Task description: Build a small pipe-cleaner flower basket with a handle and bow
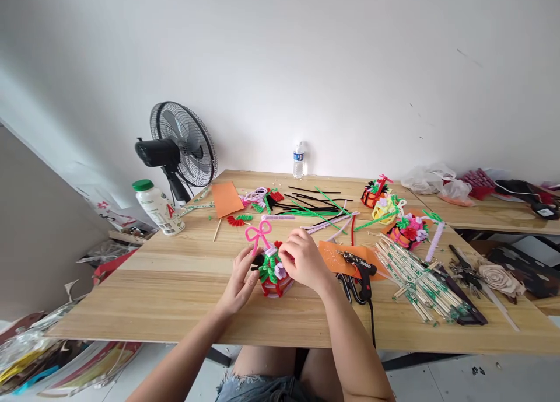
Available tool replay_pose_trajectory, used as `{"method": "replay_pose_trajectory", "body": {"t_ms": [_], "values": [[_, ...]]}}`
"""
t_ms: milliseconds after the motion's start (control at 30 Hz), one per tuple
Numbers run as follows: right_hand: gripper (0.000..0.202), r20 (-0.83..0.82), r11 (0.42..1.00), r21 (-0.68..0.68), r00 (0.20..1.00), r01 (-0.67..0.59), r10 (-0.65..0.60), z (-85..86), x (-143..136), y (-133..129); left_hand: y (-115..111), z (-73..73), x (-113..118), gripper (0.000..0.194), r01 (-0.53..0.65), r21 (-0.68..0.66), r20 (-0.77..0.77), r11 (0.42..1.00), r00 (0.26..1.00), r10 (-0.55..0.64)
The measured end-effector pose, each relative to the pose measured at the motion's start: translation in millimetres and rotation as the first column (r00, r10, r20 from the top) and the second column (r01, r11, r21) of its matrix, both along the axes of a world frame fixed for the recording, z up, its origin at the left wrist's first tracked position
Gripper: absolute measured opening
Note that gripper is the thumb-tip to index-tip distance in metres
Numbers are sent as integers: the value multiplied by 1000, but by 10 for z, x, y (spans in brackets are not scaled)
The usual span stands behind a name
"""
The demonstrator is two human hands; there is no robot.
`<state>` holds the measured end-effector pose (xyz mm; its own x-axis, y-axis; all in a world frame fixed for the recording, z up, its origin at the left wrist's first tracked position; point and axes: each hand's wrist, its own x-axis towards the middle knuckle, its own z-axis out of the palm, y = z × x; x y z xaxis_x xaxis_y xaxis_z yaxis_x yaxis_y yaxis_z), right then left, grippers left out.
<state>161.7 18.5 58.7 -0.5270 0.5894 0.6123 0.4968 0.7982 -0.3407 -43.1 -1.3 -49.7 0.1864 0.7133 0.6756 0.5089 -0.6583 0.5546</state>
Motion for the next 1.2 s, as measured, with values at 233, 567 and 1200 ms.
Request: {"method": "replay_pose_trajectory", "body": {"t_ms": [233, 567, 1200], "values": [[13, -388, 976, -163, 919, -142, 69, -16, 79, -27, 6, -23, -5, 51, 32, 1, 30, 999, 999, -32], [20, -903, 838, -297, 421, -457, -91, 168, 130, -206, -32, -26, -43, 53, 10, -32, 18, 999, 1000, -9], [15, 133, 996, 89, 991, 23, -34, -38, 148, -66, -8, -41, -53, 53, -7, 53, 14, 999, 1000, 7]]}}
